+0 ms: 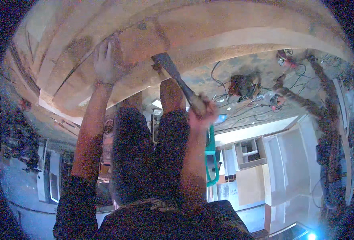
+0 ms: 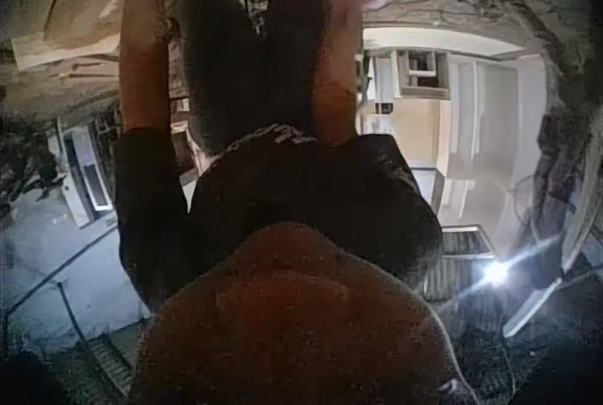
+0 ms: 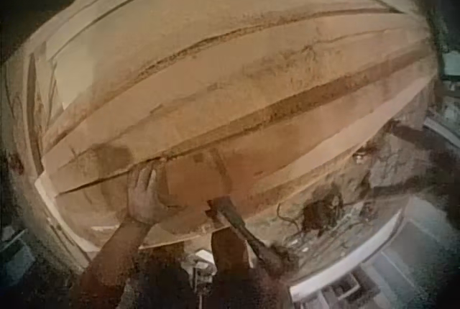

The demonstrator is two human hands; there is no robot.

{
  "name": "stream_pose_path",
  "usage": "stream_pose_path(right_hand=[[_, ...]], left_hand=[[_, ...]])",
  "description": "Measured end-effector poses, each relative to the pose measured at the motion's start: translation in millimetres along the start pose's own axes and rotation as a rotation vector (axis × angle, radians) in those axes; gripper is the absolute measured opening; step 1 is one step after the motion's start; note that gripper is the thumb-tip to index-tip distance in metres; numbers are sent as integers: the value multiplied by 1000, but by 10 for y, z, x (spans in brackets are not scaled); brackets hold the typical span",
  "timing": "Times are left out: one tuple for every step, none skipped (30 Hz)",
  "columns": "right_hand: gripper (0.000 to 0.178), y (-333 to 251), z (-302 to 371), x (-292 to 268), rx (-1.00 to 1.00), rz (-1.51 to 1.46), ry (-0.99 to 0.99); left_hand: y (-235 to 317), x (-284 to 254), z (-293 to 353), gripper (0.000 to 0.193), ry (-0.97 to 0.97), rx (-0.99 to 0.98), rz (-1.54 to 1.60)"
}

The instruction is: The person uses a chisel and a mallet to carve and shape the edge of a curved wooden board, working along the length of the wood piece.

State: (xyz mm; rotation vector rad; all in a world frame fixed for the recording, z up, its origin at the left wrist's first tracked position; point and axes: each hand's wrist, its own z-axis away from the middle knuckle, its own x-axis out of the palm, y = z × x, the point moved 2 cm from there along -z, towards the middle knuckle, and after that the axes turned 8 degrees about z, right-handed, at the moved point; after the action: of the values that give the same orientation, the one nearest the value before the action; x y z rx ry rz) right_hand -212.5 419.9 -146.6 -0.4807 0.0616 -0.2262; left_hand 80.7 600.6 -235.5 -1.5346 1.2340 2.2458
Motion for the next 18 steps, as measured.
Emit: stream_pose_path(right_hand=[[13, 273, -57, -74, 67, -128, 45], [17, 513, -93, -116, 50, -131, 62], [23, 754, -133, -122, 29, -180, 2], [27, 1001, -149, -169, 84, -19, 183], [30, 1227, -170, -187, 133, 114, 280], [34, 1383, -157, -228, 193, 252, 390], [36, 1433, -139, -250, 87, 505, 281], [39, 1466, -95, -259, -5, 762, 178], [41, 1440, -6, -306, -5, 901, 186], [43, 1411, 78, -312, 21, 923, 83], [44, 1314, 219, -349, 129, 824, 84], [45, 1198, 373, -349, 238, 717, 50], [43, 1088, 512, -275, 194, 793, -98], [41, 929, 642, -207, 140, 787, -111], [39, 758, 752, -124, 130, 803, -90], [37, 613, 855, -11, 107, 810, -85], [37, 518, 938, 113, 122, 836, -42], [36, 435, 1018, 240, 126, 856, -12]], left_hand=[[-2, -1, 1, 119, 15, 19, 7], [-6, 1, 2, 119, 14, 9, -5], [-6, -2, 6, 119, 22, 16, -15], [-3, -3, 10, 119, 18, 19, -22], [-4, -3, 10, 119, 9, 22, -32], [-4, -1, 8, 119, -6, 21, -39], [-7, 4, 9, 119, -30, 6, -53], [-6, -2, 8, 119, -14, 14, -51], [-7, -1, 5, 119, -15, 14, -50], [-5, -1, 1, 118, -7, 24, -46], [-7, 2, -6, 118, -4, 32, -43], [-4, 5, -14, 117, 9, 47, -39], [-5, 9, -13, 117, -20, 28, -41], [2, 7, -12, 116, 3, 24, -17], [1, 5, -10, 115, -7, -10, -2], [9, -1, -7, 114, 7, -21, 24], [14, -1, -11, 113, 6, -23, 8], [23, -7, -13, 112, 25, -5, 5]])
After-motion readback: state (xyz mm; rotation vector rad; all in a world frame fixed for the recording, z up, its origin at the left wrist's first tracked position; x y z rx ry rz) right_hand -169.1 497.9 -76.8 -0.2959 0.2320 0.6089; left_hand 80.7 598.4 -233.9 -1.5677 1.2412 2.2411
